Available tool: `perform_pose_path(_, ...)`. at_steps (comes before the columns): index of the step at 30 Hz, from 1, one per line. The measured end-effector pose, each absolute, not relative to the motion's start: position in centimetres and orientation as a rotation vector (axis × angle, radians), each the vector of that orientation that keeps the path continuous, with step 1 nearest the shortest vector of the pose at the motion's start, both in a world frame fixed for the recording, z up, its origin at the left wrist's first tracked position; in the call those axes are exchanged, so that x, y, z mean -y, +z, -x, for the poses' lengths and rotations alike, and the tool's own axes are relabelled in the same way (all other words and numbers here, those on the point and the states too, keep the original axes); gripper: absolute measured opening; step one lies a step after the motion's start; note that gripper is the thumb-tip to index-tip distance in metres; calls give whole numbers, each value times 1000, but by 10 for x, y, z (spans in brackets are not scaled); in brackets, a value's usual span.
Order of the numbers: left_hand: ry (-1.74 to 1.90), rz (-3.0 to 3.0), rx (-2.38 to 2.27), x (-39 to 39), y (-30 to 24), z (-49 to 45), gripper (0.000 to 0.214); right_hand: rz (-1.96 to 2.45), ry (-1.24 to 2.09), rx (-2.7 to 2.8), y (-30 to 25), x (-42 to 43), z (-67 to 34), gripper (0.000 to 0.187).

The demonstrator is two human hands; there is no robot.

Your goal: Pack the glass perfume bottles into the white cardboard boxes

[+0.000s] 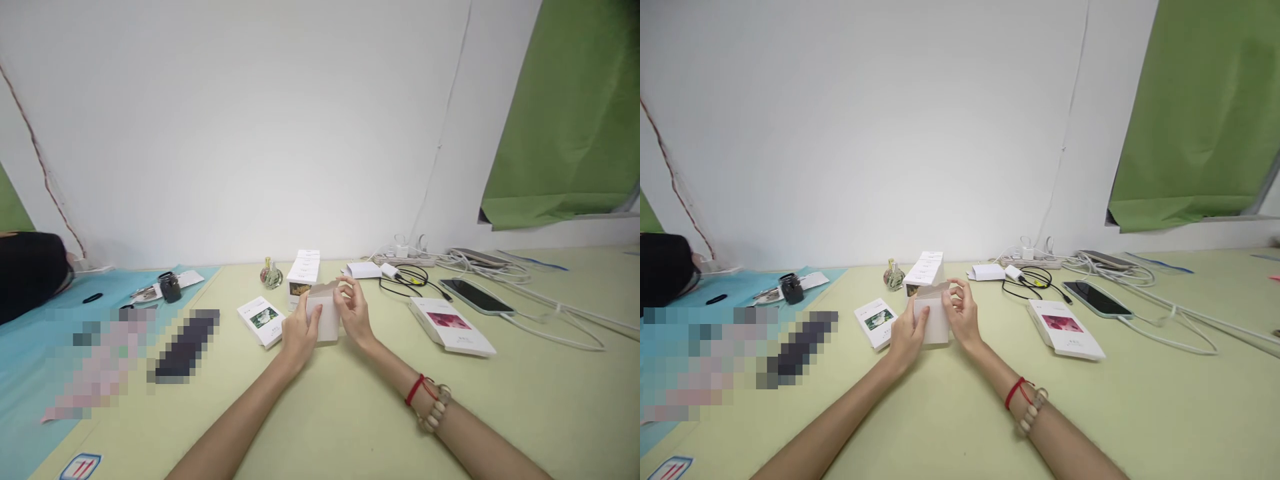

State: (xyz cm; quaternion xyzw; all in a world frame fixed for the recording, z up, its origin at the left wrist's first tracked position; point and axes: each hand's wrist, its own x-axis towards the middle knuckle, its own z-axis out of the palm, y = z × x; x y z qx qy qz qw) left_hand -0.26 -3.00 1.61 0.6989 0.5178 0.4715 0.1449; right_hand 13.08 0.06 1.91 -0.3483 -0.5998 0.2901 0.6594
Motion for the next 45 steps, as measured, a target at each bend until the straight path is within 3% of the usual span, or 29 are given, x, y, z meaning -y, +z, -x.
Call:
perform_pose_path(10, 1469, -2273, -1315, 26, 13, 6, 39, 747, 926, 1330, 25, -6, -136, 21)
perform_pose_path(19, 1507, -2048, -1216, 27, 16, 7, 48, 851, 1106, 1163, 23, -11, -135, 29)
perform_pose_path(27, 1469, -1941, -1284, 32, 24, 8, 50, 852, 1028, 1223, 27, -6, -133, 32)
perform_pose_path(35, 1516, -1804, -1214, 29, 21, 4, 47, 762, 726, 1470, 31, 11, -123, 58)
perform_pose_path(45, 1433, -1885, -1401, 37, 26, 4, 53, 818, 616, 1456, 30, 10, -122, 31)
